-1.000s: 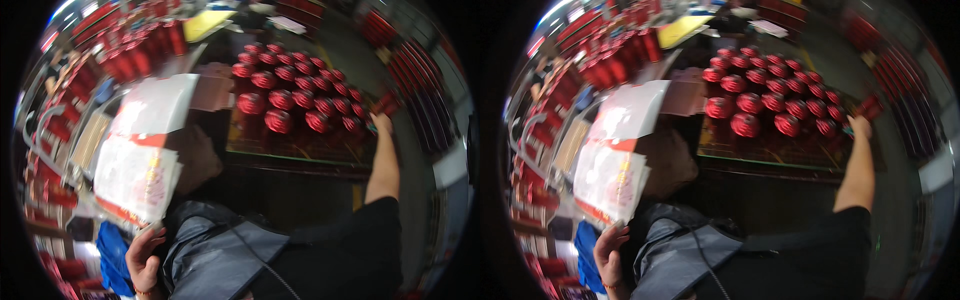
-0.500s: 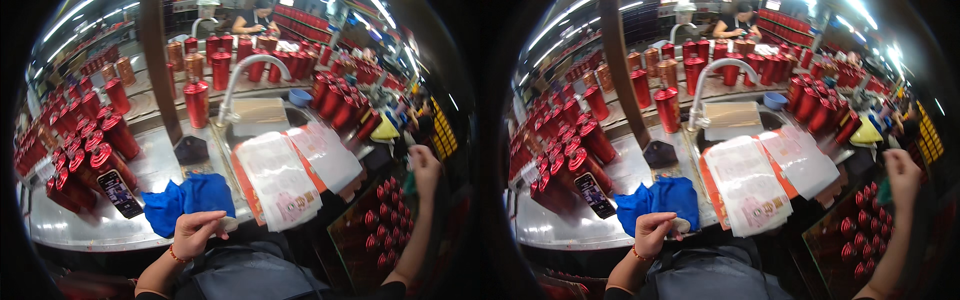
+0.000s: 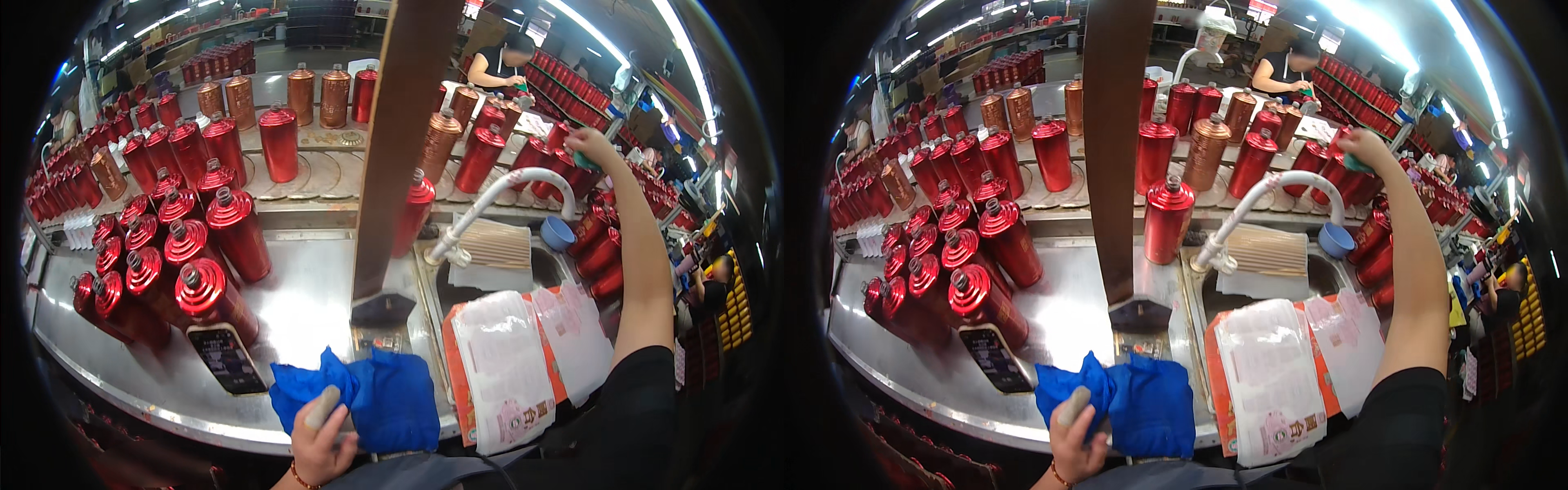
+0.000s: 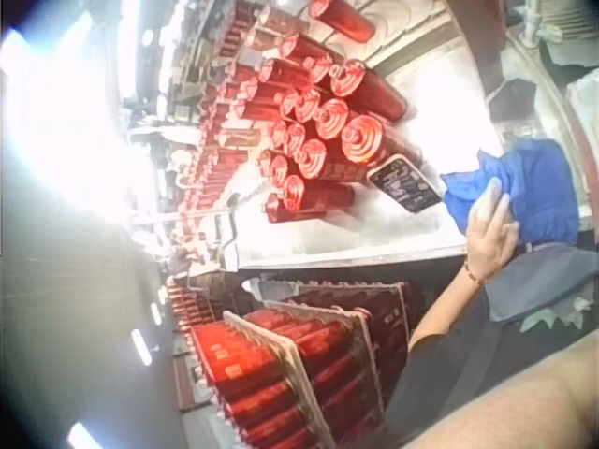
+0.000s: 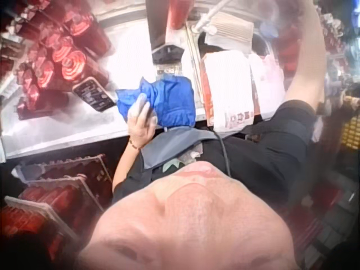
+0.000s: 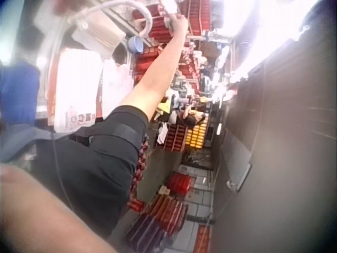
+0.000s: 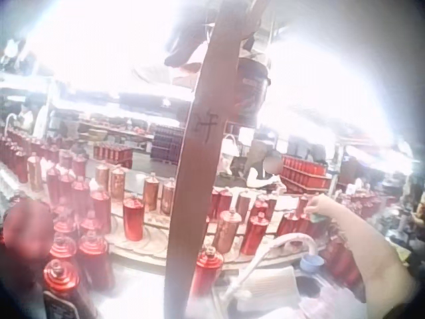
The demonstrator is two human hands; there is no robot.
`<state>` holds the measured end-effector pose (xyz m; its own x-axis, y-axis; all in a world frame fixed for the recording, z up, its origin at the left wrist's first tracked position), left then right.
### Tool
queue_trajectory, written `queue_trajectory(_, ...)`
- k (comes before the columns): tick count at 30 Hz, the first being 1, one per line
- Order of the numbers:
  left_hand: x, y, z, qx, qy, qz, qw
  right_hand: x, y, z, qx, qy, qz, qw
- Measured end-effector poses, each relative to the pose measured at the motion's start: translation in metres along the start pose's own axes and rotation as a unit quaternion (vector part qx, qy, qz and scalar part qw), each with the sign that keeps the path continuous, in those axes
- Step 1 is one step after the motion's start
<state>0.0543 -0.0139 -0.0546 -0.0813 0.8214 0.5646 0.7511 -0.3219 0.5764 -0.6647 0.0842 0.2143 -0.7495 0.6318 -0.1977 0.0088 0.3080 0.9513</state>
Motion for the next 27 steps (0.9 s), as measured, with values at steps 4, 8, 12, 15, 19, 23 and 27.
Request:
queue_trajectory(4, -0.004, -0.009, 0.027, -0.083, -0.069, -0.133, 0.985, 0.058, -0.077, -0.010, 0.041, 0.013, -0.017, 0.999)
queue_trajectory(8, -0.004, -0.007, 0.028, -0.138, -0.056, -0.177, 0.973, -0.006, -0.151, -0.023, 0.077, 0.150, -0.065, 0.983)
queue_trajectory(12, -0.006, -0.005, 0.031, -0.171, -0.054, -0.189, 0.966, -0.035, -0.180, -0.047, 0.124, 0.108, -0.066, 0.984)
queue_trajectory(15, -0.004, -0.005, 0.030, -0.152, -0.040, -0.184, 0.970, -0.027, -0.176, -0.053, 0.132, 0.115, -0.050, 0.983)
queue_trajectory(19, 0.000, -0.004, 0.026, -0.134, -0.019, -0.188, 0.973, -0.010, -0.166, -0.043, 0.151, 0.057, -0.151, 0.975)
queue_trajectory(23, 0.000, -0.005, 0.025, -0.123, -0.026, -0.180, 0.976, 0.029, -0.157, -0.025, 0.129, 0.042, -0.166, 0.977)
queue_trajectory(27, -0.006, -0.010, 0.025, -0.101, -0.035, -0.142, 0.984, 0.041, -0.126, 0.018, 0.257, -0.017, -0.147, 0.955)
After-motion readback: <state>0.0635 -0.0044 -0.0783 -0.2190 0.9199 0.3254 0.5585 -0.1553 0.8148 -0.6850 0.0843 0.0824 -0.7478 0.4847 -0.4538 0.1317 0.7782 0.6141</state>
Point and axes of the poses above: each hand's wrist, its own z-axis away from the middle knuckle, its own y-axis out of the back of the hand, x = y × z, the point moved 2 cm from there along -z, towards the middle knuckle, and after that the axes turned 6 degrees about -z, right-handed, at the moved point
